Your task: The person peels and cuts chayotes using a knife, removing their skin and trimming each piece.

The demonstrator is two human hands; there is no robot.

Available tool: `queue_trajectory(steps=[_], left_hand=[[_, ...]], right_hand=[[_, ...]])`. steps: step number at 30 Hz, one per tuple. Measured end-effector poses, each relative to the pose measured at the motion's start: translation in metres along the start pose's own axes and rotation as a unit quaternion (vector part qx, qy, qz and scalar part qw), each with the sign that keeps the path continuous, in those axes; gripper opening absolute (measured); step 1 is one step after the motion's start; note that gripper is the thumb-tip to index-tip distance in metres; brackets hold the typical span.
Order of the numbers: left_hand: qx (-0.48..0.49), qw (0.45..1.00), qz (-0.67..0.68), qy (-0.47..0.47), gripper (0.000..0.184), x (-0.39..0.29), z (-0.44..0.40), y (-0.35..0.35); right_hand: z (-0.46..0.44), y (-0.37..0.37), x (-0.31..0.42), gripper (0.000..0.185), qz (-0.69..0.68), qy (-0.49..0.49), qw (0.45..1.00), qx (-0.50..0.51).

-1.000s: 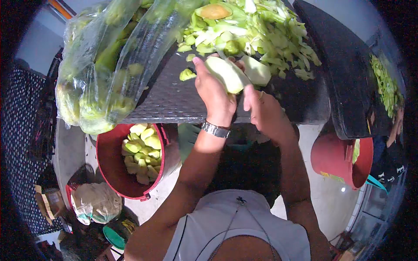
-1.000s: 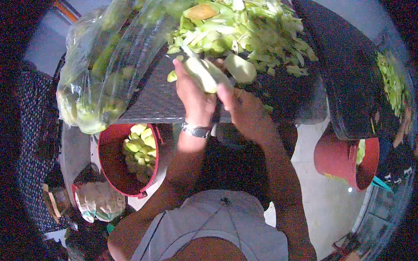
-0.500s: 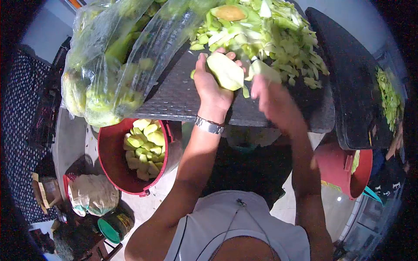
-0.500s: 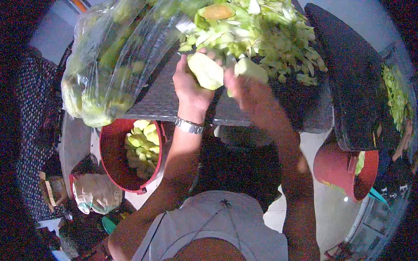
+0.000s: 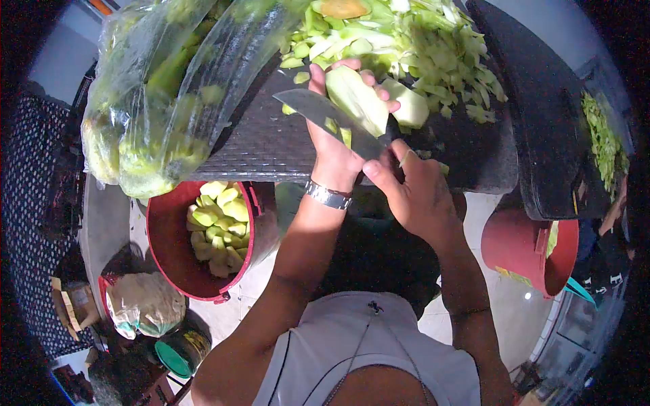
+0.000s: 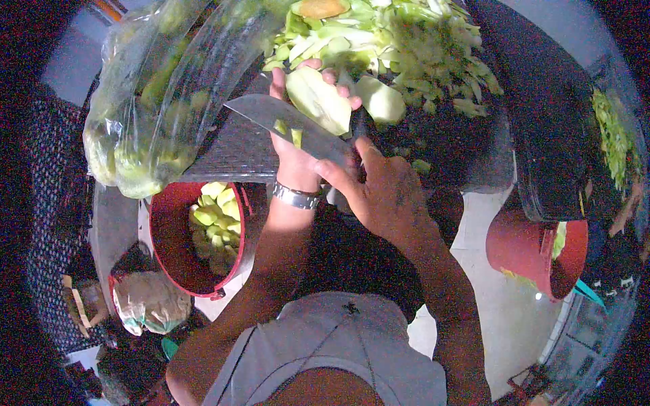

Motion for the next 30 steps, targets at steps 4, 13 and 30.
queue_trajectory(steps=[4,13,30], left_hand=[[-0.020,1.000,-0.016,0.012,0.053,-0.001,0.002,-0.001],[-0.040,0.996,-0.049,0.056,0.052,0.001,0.005,0.002],[-0.134,0.985,-0.035,0.101,0.039,0.024,0.029,0.007]], right_hand=[[0.003,-0.001,0.007,0.049,0.017,-0.049,0.998,-0.021],[0.005,0.003,-0.006,0.061,0.055,-0.042,0.996,-0.047],[0.003,0.008,-0.020,0.043,0.059,-0.022,0.994,-0.086]])
Point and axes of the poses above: each hand's wrist, its own z-axis away from the middle knuckle, its own y-axis out of the palm, x = y × z, the point moved 7 cm from there along -z, towards the middle knuckle
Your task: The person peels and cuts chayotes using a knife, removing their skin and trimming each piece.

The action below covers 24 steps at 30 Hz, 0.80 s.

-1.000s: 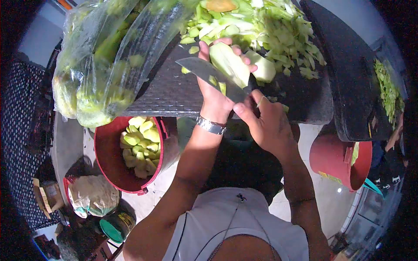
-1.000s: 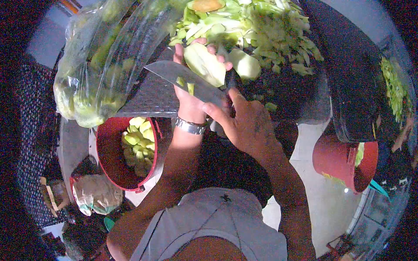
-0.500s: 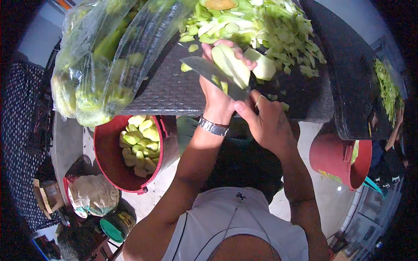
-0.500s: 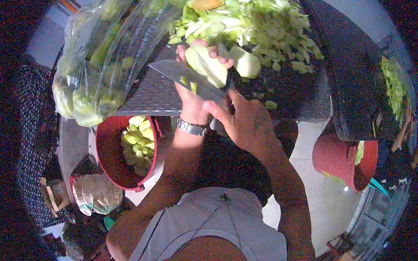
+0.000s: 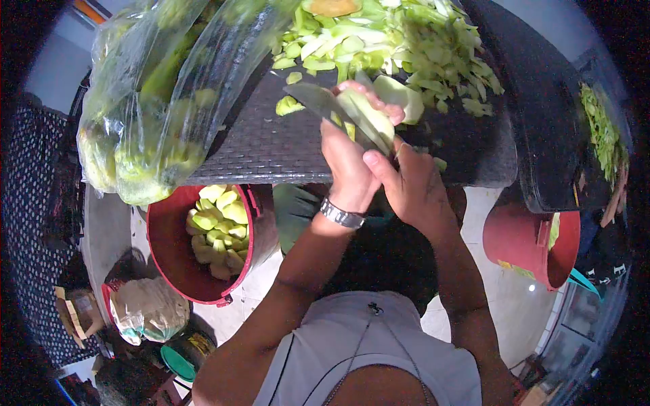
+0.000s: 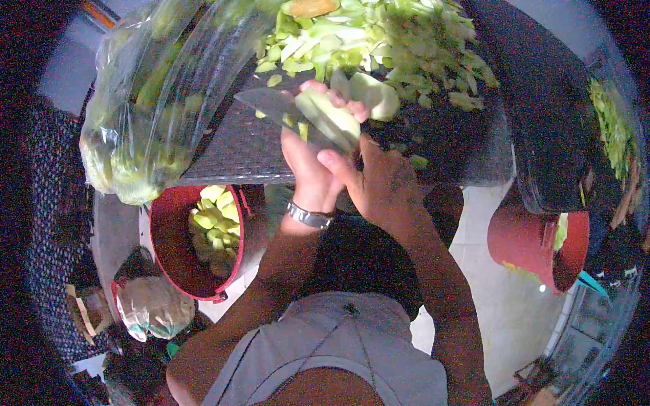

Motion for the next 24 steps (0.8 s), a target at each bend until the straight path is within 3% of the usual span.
queue_trajectory(steps=[3,5,7,11,16,17,20,22,24], left_hand=[[-0.002,1.000,0.007,0.006,0.033,0.005,0.006,-0.001],[-0.012,0.997,-0.063,0.030,0.043,0.003,0.007,-0.007],[-0.019,0.994,-0.102,0.046,0.051,0.000,0.003,-0.007],[-0.035,0.969,-0.236,0.067,0.061,-0.012,-0.002,-0.001],[-0.107,0.946,-0.306,-0.009,0.066,-0.020,-0.010,-0.012],[-0.116,0.942,-0.314,-0.025,0.067,-0.022,-0.010,-0.014],[-0.124,0.972,-0.168,-0.103,0.059,-0.016,-0.012,-0.013],[-0.115,0.981,-0.061,-0.142,0.051,-0.017,-0.026,-0.024],[-0.106,0.981,-0.055,-0.153,0.047,-0.019,-0.027,-0.028]], right_hand=[[-0.004,0.005,-0.006,0.044,0.083,-0.017,0.996,0.007],[-0.004,-0.006,0.009,0.044,-0.012,-0.075,0.996,-0.047],[-0.007,-0.008,0.011,0.044,-0.106,-0.062,0.991,-0.048],[-0.014,0.008,-0.008,0.046,-0.250,0.111,0.957,0.094],[-0.003,0.019,-0.016,0.084,-0.362,0.306,0.837,0.273],[-0.002,0.023,-0.015,0.084,-0.394,0.296,0.819,0.295],[-0.001,0.021,-0.021,0.083,-0.471,0.276,0.776,0.317],[0.004,0.017,-0.025,0.080,-0.500,0.280,0.771,0.277],[0.005,0.004,-0.026,0.072,-0.427,0.249,0.826,0.270]])
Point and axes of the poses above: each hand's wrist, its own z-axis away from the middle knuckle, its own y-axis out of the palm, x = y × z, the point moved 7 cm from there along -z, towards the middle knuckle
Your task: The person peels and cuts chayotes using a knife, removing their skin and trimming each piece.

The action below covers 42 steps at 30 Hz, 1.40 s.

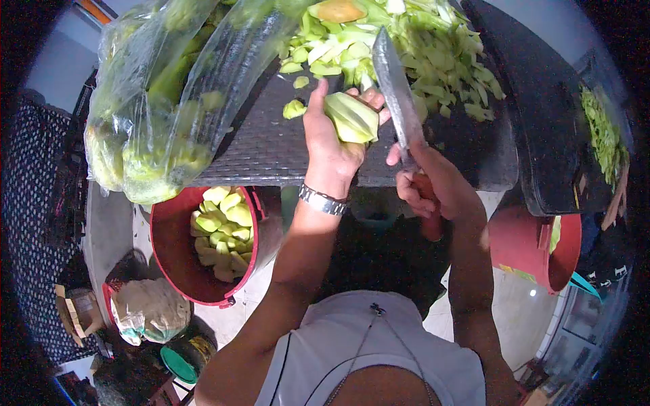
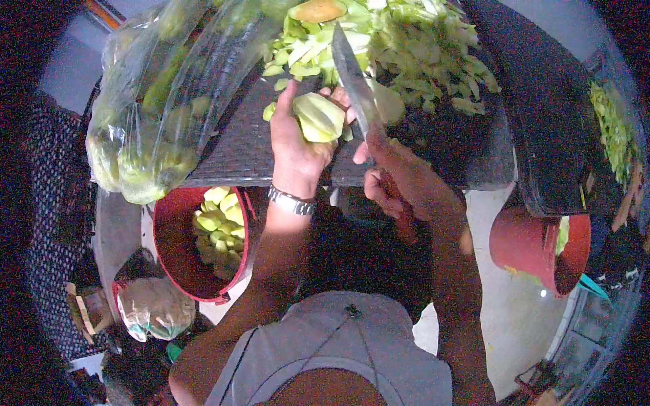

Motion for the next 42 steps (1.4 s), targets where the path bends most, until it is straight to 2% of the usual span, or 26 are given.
queue_trajectory(steps=[2,4,8,9,11,13,16,19,20,23,24,27,29,30,33,36,42], left_hand=[[0.037,0.999,0.018,-0.010,0.041,-0.001,-0.001,0.000],[0.048,0.998,-0.022,0.015,0.042,-0.004,0.001,0.000],[0.081,0.996,-0.031,0.021,0.049,0.001,0.004,0.004],[0.085,0.995,-0.046,0.034,0.050,0.001,0.004,0.003],[0.092,0.991,-0.077,0.059,0.051,0.001,0.005,-0.001],[0.029,0.990,-0.114,0.083,0.052,-0.001,0.007,-0.004],[-0.016,0.985,-0.143,0.097,0.053,-0.001,0.011,-0.002],[-0.017,0.984,-0.148,0.094,0.053,0.002,0.011,-0.003],[-0.014,0.985,-0.147,0.092,0.053,0.002,0.010,-0.004],[-0.013,0.986,-0.147,0.078,0.057,0.006,0.008,-0.007],[-0.004,0.985,-0.156,0.072,0.059,0.009,0.006,-0.008],[0.005,0.982,-0.180,0.062,0.064,0.019,0.011,-0.011],[-0.008,0.979,-0.194,0.064,0.067,0.020,0.017,-0.008],[-0.002,0.978,-0.198,0.066,0.067,0.020,0.017,-0.007],[0.007,0.968,-0.240,0.074,0.065,0.019,0.019,-0.003],[-0.019,0.939,-0.331,0.096,0.058,0.010,0.018,0.005],[-0.080,0.919,-0.360,0.140,0.054,-0.001,0.009,-0.007]], right_hand=[[0.008,-0.005,0.005,0.067,0.063,-0.015,0.998,-0.018],[0.012,-0.007,0.005,0.059,0.099,-0.023,0.994,-0.028],[0.025,-0.021,0.017,0.039,0.308,-0.120,0.928,-0.172],[0.032,-0.019,0.022,0.035,0.336,-0.162,0.905,-0.205],[0.037,-0.015,0.028,0.030,0.342,-0.151,0.896,-0.238],[0.042,-0.008,0.034,0.031,0.295,-0.043,0.924,-0.240],[0.036,-0.005,0.022,0.025,0.293,-0.115,0.911,-0.267],[0.032,0.005,0.019,0.024,0.227,-0.095,0.940,-0.235],[0.029,0.005,0.014,0.024,0.233,-0.117,0.934,-0.243],[0.022,0.008,0.009,0.026,0.228,-0.092,0.948,-0.202],[0.020,0.008,0.011,0.027,0.279,-0.098,0.931,-0.215],[0.016,0.012,0.005,0.029,0.238,-0.113,0.943,-0.204],[0.014,0.011,-0.001,0.034,0.224,-0.080,0.952,-0.195],[0.013,0.010,-0.004,0.037,0.217,-0.063,0.955,-0.190],[0.005,0.007,-0.013,0.035,0.187,-0.117,0.960,-0.173],[0.007,0.007,-0.015,0.034,0.076,-0.054,0.984,-0.150],[0.005,0.007,-0.004,0.037,0.083,-0.051,0.990,-0.102]])
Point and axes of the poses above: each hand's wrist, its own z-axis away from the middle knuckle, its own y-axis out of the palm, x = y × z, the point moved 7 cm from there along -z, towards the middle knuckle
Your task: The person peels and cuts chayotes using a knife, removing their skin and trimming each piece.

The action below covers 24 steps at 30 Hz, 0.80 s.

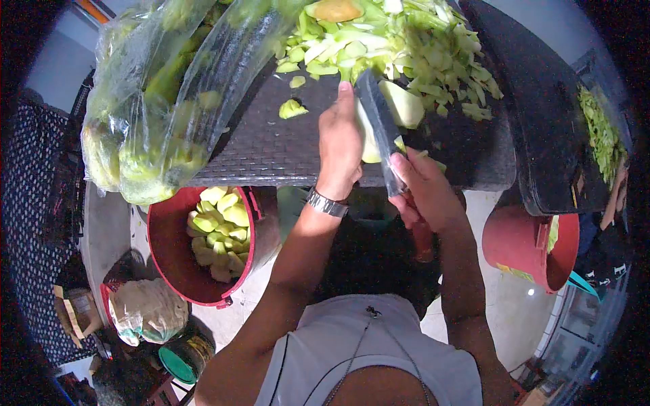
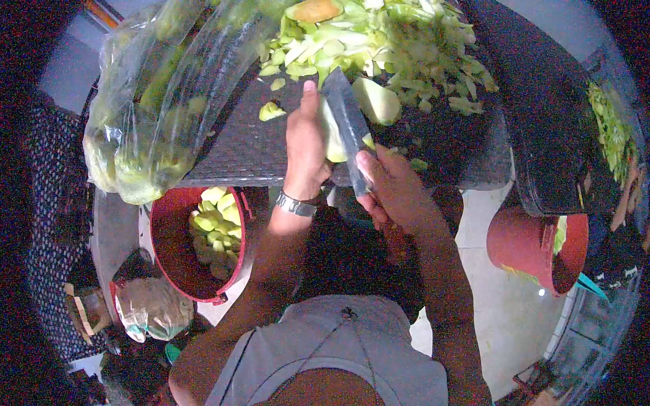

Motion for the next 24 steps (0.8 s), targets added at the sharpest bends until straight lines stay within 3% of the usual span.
queue_trajectory(steps=[3,7,10,13,16,19,20,23,24], left_hand=[[-0.011,0.998,0.057,0.019,0.054,-0.009,-0.004,-0.005],[0.020,0.991,0.128,-0.036,0.060,-0.015,0.002,0.006],[0.067,0.991,0.110,-0.022,0.059,-0.009,-0.006,0.008],[0.052,0.997,0.054,-0.021,0.065,-0.010,-0.004,0.011],[0.008,0.996,-0.065,0.065,0.067,-0.015,-0.008,0.008],[0.043,0.964,-0.209,0.156,0.069,-0.021,-0.008,0.016],[0.016,0.929,-0.303,0.211,0.068,-0.026,-0.001,0.017],[0.078,0.937,-0.309,0.141,0.064,-0.021,-0.002,0.023],[0.107,0.974,-0.185,0.068,0.062,-0.012,-0.004,0.024]], right_hand=[[0.004,0.004,-0.001,0.037,-0.018,0.022,0.999,0.023],[0.004,0.006,-0.002,0.030,-0.120,0.040,0.992,0.008],[-0.004,0.009,-0.005,0.033,-0.144,0.037,0.989,0.022],[-0.010,0.014,0.002,0.035,-0.170,0.014,0.983,0.073],[-0.013,0.020,0.008,0.034,-0.255,0.000,0.962,0.098],[-0.015,0.022,0.023,0.034,-0.349,0.009,0.930,0.110],[-0.016,0.024,0.028,0.034,-0.359,0.014,0.929,0.094],[-0.033,0.006,0.035,0.031,-0.402,0.028,0.913,0.068],[-0.041,-0.004,0.040,0.031,-0.414,0.021,0.908,0.062]])
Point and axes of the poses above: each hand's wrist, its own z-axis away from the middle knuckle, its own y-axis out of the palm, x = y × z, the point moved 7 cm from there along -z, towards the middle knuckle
